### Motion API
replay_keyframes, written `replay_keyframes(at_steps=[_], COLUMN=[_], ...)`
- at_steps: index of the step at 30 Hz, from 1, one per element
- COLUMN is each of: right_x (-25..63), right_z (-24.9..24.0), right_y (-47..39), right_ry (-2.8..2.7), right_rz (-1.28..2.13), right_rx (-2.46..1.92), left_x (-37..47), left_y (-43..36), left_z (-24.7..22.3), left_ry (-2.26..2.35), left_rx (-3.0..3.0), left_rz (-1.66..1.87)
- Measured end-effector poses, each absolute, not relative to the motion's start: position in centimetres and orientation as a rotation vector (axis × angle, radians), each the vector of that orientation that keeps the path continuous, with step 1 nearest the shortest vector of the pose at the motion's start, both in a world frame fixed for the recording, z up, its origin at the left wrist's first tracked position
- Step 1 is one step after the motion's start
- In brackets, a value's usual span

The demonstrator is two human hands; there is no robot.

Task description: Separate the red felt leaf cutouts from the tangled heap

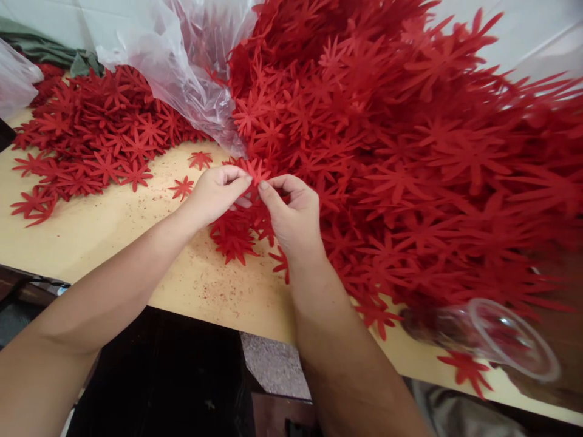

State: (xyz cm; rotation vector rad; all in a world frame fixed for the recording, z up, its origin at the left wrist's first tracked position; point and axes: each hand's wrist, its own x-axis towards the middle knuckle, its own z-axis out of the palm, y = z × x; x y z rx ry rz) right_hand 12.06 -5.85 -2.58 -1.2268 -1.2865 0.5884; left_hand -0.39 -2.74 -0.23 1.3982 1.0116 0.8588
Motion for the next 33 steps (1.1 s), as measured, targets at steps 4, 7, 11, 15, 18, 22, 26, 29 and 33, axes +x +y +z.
replay_keyframes(at_steps=[4, 7, 11, 15, 18, 22, 26, 29, 33], right_x=[11.9, 11.9, 12.0, 11.9, 12.0, 12.2, 12.1, 12.7, 14.3], right_z=[-2.5, -2.6, -2.8, -2.8, -2.8, -2.8, -2.8, -3.2, -4.1], right_y=[-5.9, -5.8, -5.8, -5.9, -5.9, -5.8, -5.8, -5.4, -4.4], right_ry=[-1.252, -1.214, -1.215, -1.271, -1.304, -1.317, -1.279, -1.219, -1.069], right_rz=[0.587, 0.604, 0.638, 0.635, 0.635, 0.652, 0.662, 0.614, 0.503], right_rx=[-1.219, -1.223, -1.218, -1.223, -1.214, -1.174, -1.181, -1.200, -1.189], left_x=[-0.2, -0.2, -0.5, -0.6, -0.6, -0.6, -0.5, -0.8, -1.9], left_y=[-2.6, -2.4, -2.1, -1.9, -2.0, -2.2, -2.3, -1.9, -0.6], left_z=[-0.4, -0.6, -0.9, -1.2, -1.2, -0.9, -0.7, -0.7, -0.8], left_ry=[0.999, 0.950, 0.939, 0.916, 0.916, 0.891, 0.907, 0.954, 1.057], left_rx=[1.435, 1.484, 1.500, 1.494, 1.461, 1.346, 1.342, 1.364, 1.300], left_rz=[0.889, 0.977, 1.060, 1.036, 1.018, 0.979, 1.017, 1.057, 1.201])
